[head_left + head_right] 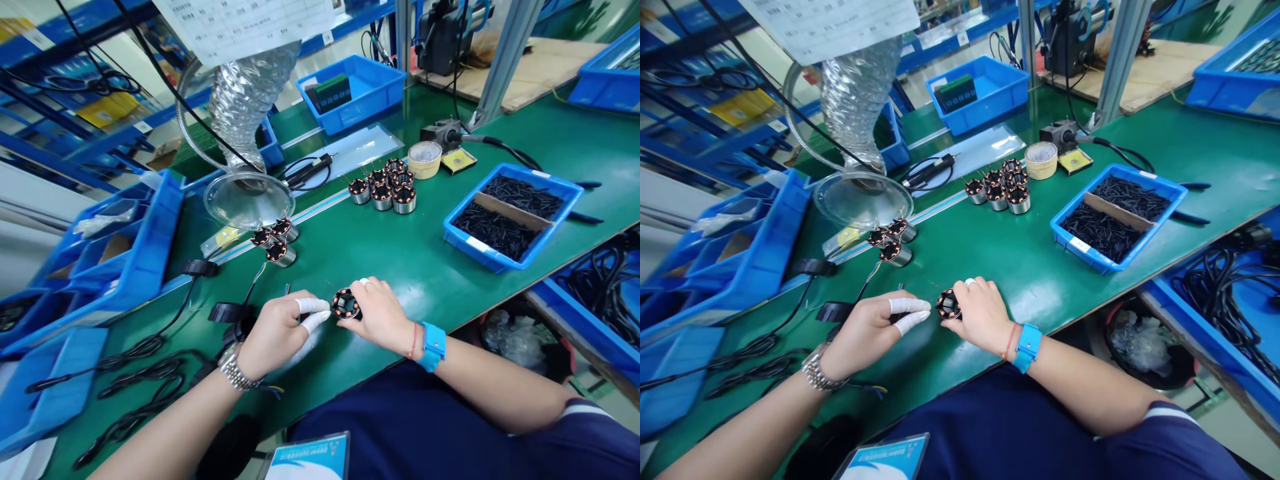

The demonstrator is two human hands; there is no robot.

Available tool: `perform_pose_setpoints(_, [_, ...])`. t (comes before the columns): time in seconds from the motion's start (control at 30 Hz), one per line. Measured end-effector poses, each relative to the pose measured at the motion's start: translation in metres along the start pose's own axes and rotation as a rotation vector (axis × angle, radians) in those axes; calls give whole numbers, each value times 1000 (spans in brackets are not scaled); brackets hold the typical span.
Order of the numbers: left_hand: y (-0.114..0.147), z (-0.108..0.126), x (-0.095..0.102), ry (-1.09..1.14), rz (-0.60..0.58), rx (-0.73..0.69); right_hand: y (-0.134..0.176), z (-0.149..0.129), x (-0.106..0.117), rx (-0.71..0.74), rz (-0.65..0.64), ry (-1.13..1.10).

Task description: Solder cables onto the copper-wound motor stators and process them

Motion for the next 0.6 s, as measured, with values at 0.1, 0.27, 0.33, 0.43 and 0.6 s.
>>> perform_pose_setpoints(0.1, [0,1,1,-11,8,21,0,0,0,-3,3,6])
perform_pose_setpoints(0.27, [5,1,9,52,-9,118,0,-1,1,3,-1,10])
perform_pose_setpoints(0.33, [10,1,18,53,4,166,0,-1,1,-1,-6,8])
perform_pose_setpoints(0.43, [13,1,26,44,-18,193,0,0,0,-5,-5,3])
perform_pose_setpoints(0.6, [10,-2,14,291,-162,395,0,0,-1,2,4,2])
Point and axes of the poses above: each hand's wrist, its own y-axis away from the middle knuckle, its own x-axis out of the back of the hand, z = x × y, the point moved 2 cm from there along -y, towards the middle knuckle, and after that the axes turned 6 degrees about -z, right-handed, at the moved point
